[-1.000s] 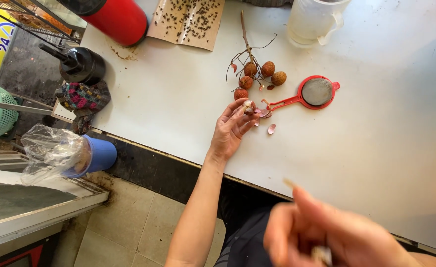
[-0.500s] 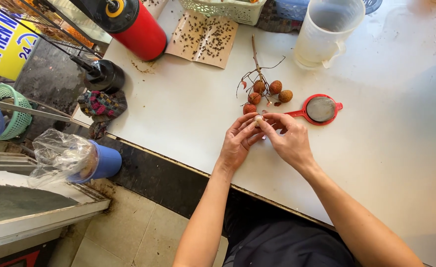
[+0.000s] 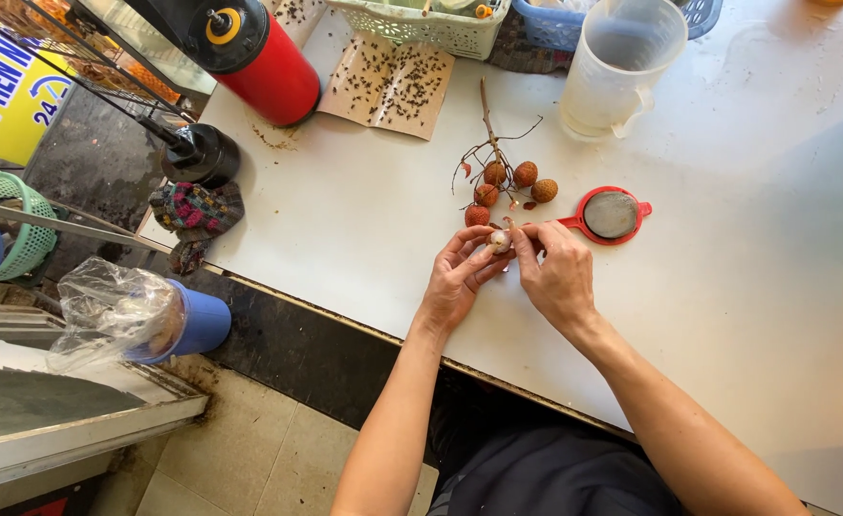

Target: Peeling longan fruit by hand on a preparation counter.

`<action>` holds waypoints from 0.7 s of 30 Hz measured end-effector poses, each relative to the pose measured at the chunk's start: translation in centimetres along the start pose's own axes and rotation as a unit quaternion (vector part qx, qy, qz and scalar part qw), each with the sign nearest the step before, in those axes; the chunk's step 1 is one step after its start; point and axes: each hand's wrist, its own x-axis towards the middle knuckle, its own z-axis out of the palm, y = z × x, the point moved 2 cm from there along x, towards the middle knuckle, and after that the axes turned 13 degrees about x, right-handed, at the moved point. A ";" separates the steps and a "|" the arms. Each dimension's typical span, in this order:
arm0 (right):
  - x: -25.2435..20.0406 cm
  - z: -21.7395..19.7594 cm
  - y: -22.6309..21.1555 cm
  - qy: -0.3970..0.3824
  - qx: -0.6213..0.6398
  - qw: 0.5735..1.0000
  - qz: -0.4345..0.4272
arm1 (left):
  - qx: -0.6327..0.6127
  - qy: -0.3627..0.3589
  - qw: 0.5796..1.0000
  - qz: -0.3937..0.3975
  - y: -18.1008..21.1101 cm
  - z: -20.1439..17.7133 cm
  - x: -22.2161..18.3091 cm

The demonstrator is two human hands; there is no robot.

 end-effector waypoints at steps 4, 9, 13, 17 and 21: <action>0.4 0.1 -0.1 -0.014 0.057 0.997 0.055 | -0.066 0.001 0.998 -0.003 0.1 0.3 0.0; 0.7 -0.6 -0.5 -0.056 0.060 0.994 0.073 | 0.047 0.026 0.998 0.031 -0.4 0.1 0.1; 1.1 -1.4 -0.1 -0.045 0.091 0.986 0.135 | 0.045 0.016 0.999 0.018 0.3 0.7 -0.1; 1.0 -1.6 0.9 -0.031 0.054 0.993 0.100 | 0.044 0.021 0.999 0.014 0.7 0.9 -0.2; 1.1 -1.8 1.1 -0.022 0.020 0.996 0.080 | 0.035 0.001 0.999 0.006 0.1 0.3 -0.1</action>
